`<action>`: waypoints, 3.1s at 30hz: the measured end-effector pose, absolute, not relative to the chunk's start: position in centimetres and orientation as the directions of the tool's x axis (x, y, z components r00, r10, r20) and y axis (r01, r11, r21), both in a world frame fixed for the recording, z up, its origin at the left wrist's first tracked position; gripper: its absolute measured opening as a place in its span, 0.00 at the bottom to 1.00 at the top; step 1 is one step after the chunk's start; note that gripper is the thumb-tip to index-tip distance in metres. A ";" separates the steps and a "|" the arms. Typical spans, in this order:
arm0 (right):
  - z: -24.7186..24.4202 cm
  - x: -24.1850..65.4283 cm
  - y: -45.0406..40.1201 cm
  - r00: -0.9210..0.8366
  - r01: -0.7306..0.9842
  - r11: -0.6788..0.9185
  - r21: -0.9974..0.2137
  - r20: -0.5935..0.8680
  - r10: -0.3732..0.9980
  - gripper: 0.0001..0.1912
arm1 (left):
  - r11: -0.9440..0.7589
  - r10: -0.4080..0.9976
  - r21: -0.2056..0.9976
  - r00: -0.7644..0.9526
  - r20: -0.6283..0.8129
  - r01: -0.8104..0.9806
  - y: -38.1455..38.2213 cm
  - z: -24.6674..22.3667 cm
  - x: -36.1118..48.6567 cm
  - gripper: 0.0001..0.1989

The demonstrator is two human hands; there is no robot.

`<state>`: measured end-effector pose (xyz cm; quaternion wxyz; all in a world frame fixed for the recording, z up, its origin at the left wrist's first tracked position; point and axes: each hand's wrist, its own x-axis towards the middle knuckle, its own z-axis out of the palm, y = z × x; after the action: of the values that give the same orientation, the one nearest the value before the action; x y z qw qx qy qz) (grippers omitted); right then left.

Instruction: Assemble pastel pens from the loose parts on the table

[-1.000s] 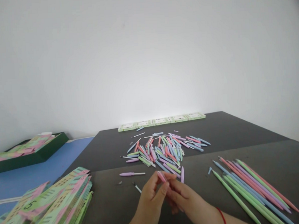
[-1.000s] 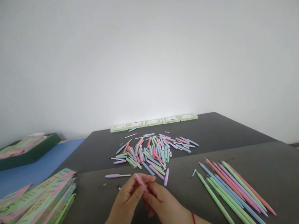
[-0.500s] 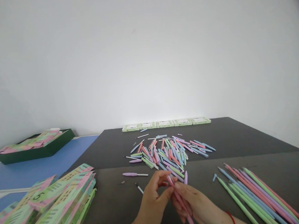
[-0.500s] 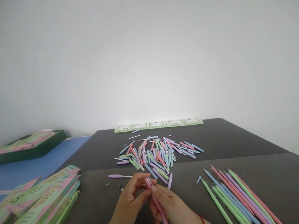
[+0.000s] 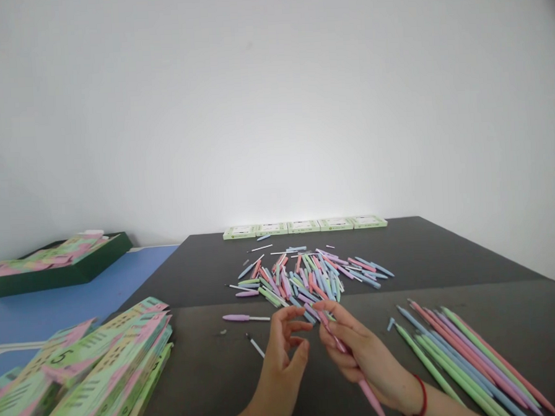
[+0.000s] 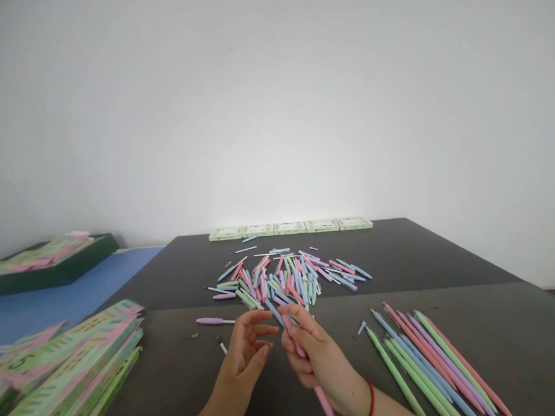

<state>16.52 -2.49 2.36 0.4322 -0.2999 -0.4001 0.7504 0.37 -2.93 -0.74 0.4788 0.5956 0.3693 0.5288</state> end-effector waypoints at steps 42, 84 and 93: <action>2.9 17.8 -1.6 -0.417 -0.511 -0.301 -0.805 -0.074 0.906 0.09 | -0.227 0.950 0.973 0.213 0.231 -0.040 -2.9 -0.8 0.4 0.16; 2.2 18.6 -1.2 -0.331 -0.646 -0.116 -0.755 0.140 0.933 0.25 | -0.361 0.891 0.916 0.356 0.283 0.175 -3.5 -1.3 0.2 0.25; 3.3 21.0 -1.4 -0.275 -0.052 -0.219 -0.974 -0.197 0.941 0.17 | -0.376 0.889 0.893 0.367 0.272 0.248 -3.5 -1.2 0.2 0.24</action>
<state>21.00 -1.42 3.32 0.3921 -0.4570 -0.4865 0.6331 0.15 -3.55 -1.21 0.3979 0.7248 0.3923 0.4031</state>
